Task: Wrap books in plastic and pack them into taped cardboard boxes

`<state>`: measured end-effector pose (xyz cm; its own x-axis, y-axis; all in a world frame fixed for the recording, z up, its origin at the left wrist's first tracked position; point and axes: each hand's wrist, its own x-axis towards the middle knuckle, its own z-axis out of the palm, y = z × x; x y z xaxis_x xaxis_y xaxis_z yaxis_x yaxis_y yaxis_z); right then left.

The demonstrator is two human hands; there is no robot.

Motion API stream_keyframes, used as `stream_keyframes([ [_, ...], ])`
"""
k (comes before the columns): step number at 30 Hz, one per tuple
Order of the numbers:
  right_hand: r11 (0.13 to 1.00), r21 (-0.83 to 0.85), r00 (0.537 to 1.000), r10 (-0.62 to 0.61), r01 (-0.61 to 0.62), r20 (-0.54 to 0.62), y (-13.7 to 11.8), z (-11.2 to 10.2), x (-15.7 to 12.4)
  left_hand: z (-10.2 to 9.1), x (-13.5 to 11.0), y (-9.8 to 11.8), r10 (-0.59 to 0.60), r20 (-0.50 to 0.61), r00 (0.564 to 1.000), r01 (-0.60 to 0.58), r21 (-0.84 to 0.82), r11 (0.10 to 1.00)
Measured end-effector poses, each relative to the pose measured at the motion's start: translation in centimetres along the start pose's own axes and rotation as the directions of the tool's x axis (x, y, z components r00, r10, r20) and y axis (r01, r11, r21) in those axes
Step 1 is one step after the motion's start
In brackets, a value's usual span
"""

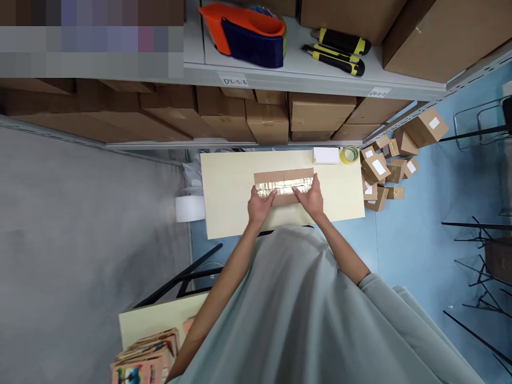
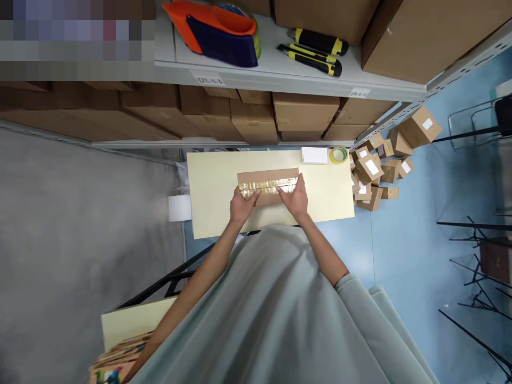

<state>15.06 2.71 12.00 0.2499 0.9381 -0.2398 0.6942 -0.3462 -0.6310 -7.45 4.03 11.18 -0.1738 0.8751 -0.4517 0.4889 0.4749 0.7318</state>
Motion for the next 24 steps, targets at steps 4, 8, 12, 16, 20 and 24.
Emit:
stream_keyframes([
  [4, 1.000, -0.001, 0.999, 0.008, -0.008, -0.038, 0.1, 1.1, -0.1, 0.7, -0.3, 0.1, 0.038, -0.040, 0.998, -0.044, -0.165, 0.985],
  [8, 0.998, -0.011, 0.998, -0.056, 0.055, -0.013, 1.1, 0.4, -0.4, 0.6, -0.2, -0.4, 0.020, -0.018, 1.000, -0.023, -0.221, 0.975],
  [12, 0.985, -0.146, 0.996, -0.092, 0.090, -0.004, 0.5, -0.6, -0.6, -0.2, -0.5, 0.0, 0.061, -0.021, 0.998, -0.062, -0.055, 0.997],
  [16, 0.902, -0.324, 0.958, -0.263, 0.285, 0.110, -1.6, -0.7, -1.4, -0.1, -2.0, 1.7, 0.374, 0.057, 0.926, -0.377, 0.232, 0.897],
  [20, 0.794, -0.318, 0.843, -0.414, 0.519, 0.342, -2.7, -0.1, -2.2, 0.4, -3.2, 2.6, 0.509, 0.343, 0.790, -0.605, 0.295, 0.740],
  [24, 0.808, -0.357, 0.874, -0.367, 0.470, 0.320, -1.5, -1.1, -2.2, -0.7, -2.8, 2.0, 0.476, 0.351, 0.807, -0.584, 0.350, 0.732],
])
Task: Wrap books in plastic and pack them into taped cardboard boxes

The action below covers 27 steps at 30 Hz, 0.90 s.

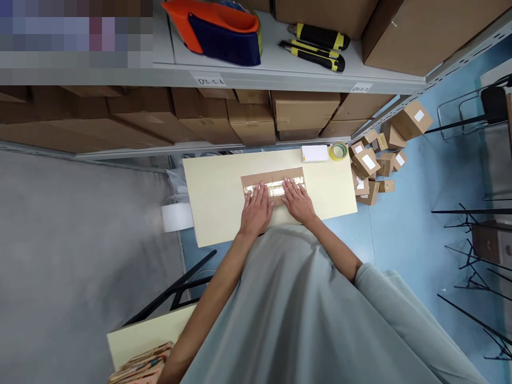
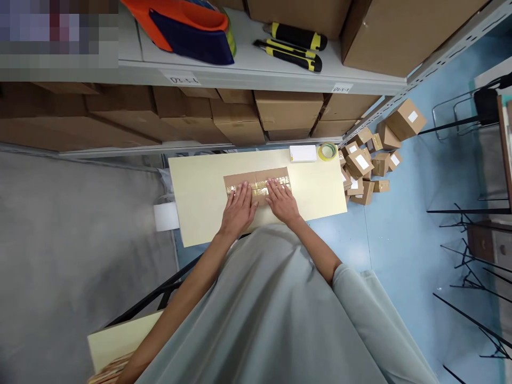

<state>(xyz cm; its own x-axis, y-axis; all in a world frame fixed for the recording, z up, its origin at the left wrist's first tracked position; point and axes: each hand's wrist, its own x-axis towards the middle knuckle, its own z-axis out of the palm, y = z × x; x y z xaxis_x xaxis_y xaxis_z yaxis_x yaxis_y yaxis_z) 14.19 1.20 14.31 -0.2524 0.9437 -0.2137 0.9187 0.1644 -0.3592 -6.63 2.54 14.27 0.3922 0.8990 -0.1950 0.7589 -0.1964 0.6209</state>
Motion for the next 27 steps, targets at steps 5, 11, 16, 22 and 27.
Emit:
stream_keyframes([
  [5, 0.992, 0.006, 0.991, 0.126, -0.125, -0.038, 1.7, -0.9, -0.9, -1.2, -0.7, -1.9, -0.052, -0.014, 0.999, 0.052, 0.007, 0.999],
  [11, 0.985, 0.118, 0.984, 0.142, -0.129, -0.111, 2.1, 0.1, -1.2, 0.3, -0.9, -2.8, -0.196, -0.143, 0.970, 0.162, -0.220, 0.962],
  [16, 0.898, 0.357, 0.937, 0.322, -0.256, -0.138, 3.1, 1.6, -1.2, 0.8, -0.5, -3.3, -0.453, -0.109, 0.885, 0.346, -0.497, 0.796],
  [22, 0.808, 0.514, 0.878, 0.436, -0.287, -0.196, 3.0, -0.6, -0.3, -1.1, -0.4, -2.7, -0.407, -0.173, 0.897, 0.246, -0.569, 0.785],
  [27, 0.703, 0.692, 0.844, 0.463, -0.163, -0.272, 3.0, -2.5, -0.7, -1.2, -1.5, -3.3, -0.478, -0.204, 0.855, 0.299, -0.559, 0.773],
])
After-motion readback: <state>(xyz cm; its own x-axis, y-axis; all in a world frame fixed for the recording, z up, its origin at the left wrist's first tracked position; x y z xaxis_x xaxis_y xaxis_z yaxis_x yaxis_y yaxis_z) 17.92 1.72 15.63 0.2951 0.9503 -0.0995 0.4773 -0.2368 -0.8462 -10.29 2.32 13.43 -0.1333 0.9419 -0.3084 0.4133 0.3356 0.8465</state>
